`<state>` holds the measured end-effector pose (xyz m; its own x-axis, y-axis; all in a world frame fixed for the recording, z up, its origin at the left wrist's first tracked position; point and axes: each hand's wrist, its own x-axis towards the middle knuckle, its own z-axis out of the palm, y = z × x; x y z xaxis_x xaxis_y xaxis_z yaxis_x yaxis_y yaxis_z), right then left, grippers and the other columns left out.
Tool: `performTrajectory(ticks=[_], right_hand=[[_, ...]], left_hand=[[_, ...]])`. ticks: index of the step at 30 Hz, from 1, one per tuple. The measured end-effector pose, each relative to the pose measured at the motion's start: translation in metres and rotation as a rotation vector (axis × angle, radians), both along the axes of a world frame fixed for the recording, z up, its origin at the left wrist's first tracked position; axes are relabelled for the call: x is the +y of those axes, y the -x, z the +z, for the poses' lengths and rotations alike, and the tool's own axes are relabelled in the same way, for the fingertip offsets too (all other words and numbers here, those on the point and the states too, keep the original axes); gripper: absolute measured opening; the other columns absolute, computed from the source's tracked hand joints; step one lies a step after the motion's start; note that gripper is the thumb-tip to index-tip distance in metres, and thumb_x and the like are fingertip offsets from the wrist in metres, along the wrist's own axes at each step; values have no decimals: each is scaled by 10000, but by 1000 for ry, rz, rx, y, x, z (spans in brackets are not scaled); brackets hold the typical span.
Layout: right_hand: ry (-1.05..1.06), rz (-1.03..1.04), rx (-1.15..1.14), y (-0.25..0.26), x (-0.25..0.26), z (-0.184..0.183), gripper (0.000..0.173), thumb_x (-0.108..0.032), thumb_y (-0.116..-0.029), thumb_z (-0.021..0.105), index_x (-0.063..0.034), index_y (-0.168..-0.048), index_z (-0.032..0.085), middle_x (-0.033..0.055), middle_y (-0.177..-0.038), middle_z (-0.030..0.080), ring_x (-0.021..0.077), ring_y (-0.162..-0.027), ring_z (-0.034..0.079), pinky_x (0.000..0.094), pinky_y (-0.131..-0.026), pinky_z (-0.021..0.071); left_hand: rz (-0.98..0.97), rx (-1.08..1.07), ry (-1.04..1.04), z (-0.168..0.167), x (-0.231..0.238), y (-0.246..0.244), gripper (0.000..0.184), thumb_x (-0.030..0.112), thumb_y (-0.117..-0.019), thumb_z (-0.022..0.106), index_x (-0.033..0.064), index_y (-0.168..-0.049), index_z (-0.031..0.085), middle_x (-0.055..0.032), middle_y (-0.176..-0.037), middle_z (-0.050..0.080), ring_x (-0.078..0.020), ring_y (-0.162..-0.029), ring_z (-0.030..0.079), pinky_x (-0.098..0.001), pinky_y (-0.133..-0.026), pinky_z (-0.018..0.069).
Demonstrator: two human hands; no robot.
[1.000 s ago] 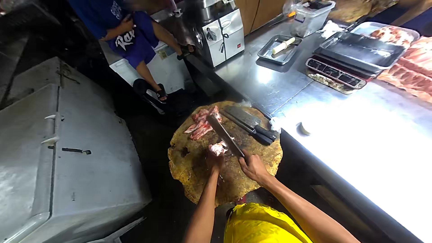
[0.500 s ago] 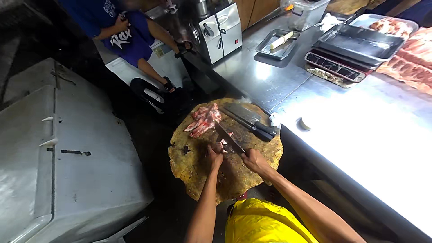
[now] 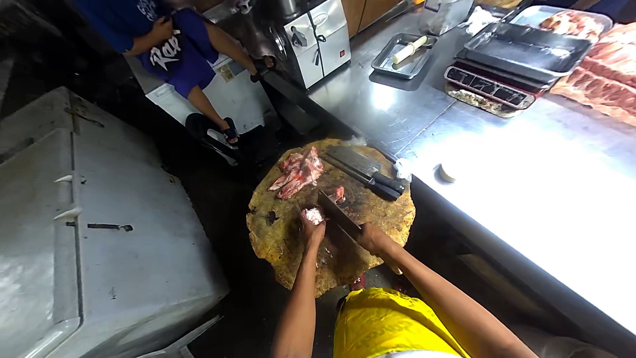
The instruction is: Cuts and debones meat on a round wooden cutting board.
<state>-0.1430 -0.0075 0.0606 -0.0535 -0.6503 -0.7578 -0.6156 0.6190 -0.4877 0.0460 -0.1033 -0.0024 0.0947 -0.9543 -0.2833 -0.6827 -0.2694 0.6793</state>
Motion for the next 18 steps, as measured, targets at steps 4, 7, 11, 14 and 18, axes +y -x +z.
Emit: performTrajectory(ticks=[4,7,11,14,18], right_hand=[[47,-59,-26,13,47,-14,402,-391,-1049,502,-49,-1171,675,197,-1012,697,344,-891,700,563,-807,554],[82,-149,-29,16,77,-18,385,-378,-1057,491,-65,-1189,673,184,-984,700,339,-897,698,558,-815,549],[132,-262,-59,18,90,-31,360,-382,-1063,507,-86,-1189,667,150,-896,685,280,-741,682,495,-704,564],[140,-295,-83,20,92,-34,355,-372,-1067,513,-77,-1199,658,136,-838,658,249,-641,643,461,-631,559],[209,-325,-106,17,95,-36,328,-353,-1069,526,-70,-1135,679,107,-760,634,219,-576,607,432,-571,540]], left_hand=[[173,132,13,0,11,-7,911,146,-779,833,53,-1539,338,-244,-1355,587,-346,-1177,635,-513,-955,553],[231,108,87,20,19,-16,918,122,-821,804,36,-1577,291,-253,-1451,512,-350,-1286,561,-498,-1051,491],[-88,-316,381,25,36,-24,685,109,-881,696,123,-1528,470,-216,-1571,397,-417,-1373,476,-561,-1083,456],[-277,-292,303,3,54,-28,735,96,-893,666,153,-1577,405,-176,-1636,326,-358,-1432,441,-492,-1131,439],[-134,94,212,-16,61,-22,647,155,-924,726,53,-1507,465,-183,-1474,543,-264,-1338,558,-412,-1138,452]])
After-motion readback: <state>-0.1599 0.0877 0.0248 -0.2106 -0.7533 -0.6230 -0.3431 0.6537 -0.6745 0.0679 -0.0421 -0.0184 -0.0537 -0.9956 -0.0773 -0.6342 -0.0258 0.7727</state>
